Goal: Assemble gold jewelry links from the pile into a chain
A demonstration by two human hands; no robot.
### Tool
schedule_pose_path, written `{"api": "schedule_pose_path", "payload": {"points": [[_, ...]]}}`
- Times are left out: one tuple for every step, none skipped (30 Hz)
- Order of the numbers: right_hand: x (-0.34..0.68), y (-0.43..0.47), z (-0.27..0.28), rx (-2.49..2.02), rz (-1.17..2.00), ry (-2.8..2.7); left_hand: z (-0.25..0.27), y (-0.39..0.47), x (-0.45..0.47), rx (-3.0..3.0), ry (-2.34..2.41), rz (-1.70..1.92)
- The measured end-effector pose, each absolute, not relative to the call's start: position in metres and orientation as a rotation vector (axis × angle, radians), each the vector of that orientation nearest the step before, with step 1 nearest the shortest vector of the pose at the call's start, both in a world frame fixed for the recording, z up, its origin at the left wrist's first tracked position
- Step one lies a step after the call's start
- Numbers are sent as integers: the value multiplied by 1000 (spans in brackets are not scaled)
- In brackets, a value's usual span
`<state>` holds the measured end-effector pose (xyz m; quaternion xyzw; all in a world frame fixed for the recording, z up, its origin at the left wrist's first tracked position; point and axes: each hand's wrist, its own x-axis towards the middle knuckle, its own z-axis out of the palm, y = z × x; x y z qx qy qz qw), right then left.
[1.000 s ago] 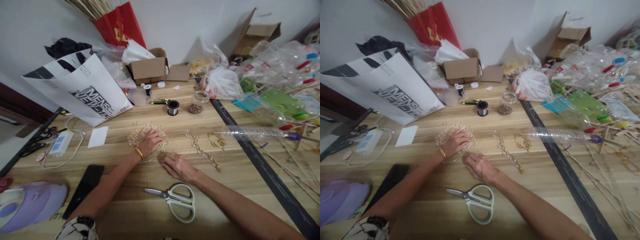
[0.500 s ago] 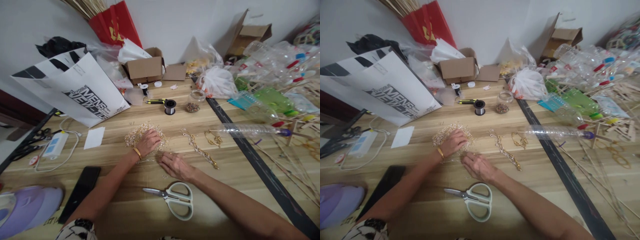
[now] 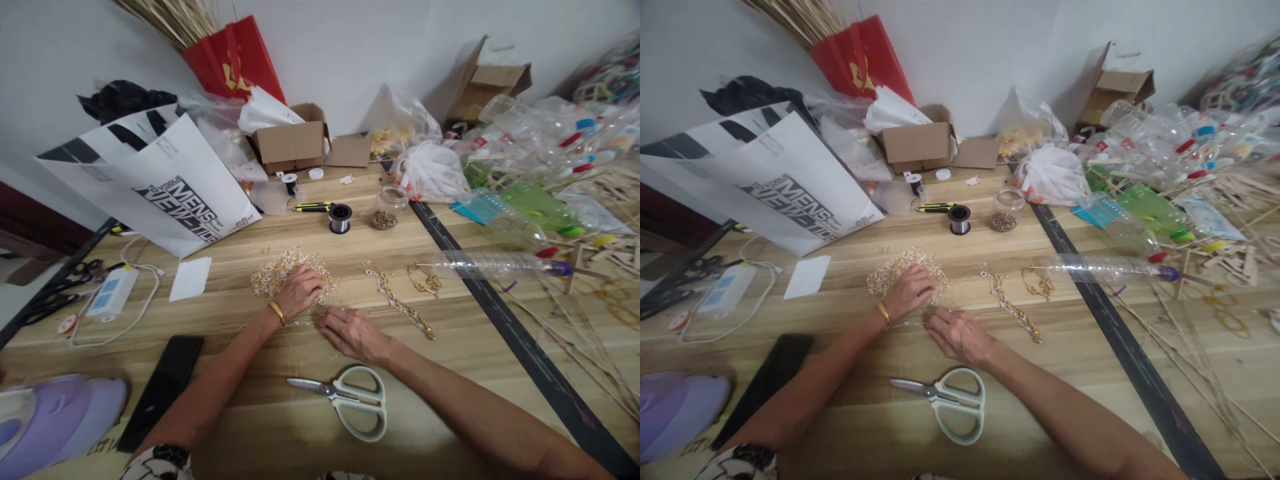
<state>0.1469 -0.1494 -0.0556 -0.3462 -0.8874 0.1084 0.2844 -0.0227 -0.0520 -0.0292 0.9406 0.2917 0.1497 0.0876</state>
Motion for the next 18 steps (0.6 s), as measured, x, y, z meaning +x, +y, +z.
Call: {"api": "schedule_pose_path", "payload": {"points": [[147,-149,-55,-926,291,-2373,-29,-52,-24,2798,877,447],[147,-149,-54,-925,295,-2374,-29,-51,-24,2795,881,447],[147,-149,-54,-922,301,-2374,-29,-51,-25,2793,882,447],[147,-149,-54,-920,309,-2374,-29,-50,-24,2791,881,450],[147,-149,-54,-918,315,-2373,-29,-50,-23,2789,876,453],[147,-149,-54,-916,319,-2372,-29,-49,-22,2787,869,455],[147,-149,-55,-916,321,-2371,-29,-49,-21,2787,858,456],[146,-148,-55,-918,322,-2369,-29,-49,-19,2787,846,454],[146,-148,-56,-920,321,-2369,-30,-49,-17,2789,835,447],[146,-148,-57,-921,320,-2369,-31,-49,-15,2791,825,438],[146,-148,-57,-921,321,-2370,-31,-50,-14,2792,817,430],[146,-148,-57,-920,324,-2373,-32,-50,-14,2792,814,426],[147,-148,-58,-917,327,-2377,-33,-51,-14,2791,814,425],[147,-148,-57,-913,329,-2377,-33,-51,-14,2788,816,429],[147,-148,-57,-909,332,-2378,-34,-52,-16,2785,819,437],[147,-148,-57,-910,336,-2378,-34,-52,-17,2783,824,445],[147,-148,-57,-913,338,-2376,-33,-52,-19,2782,828,451],[147,-148,-57,-920,341,-2375,-33,-52,-21,2782,831,455]]}}
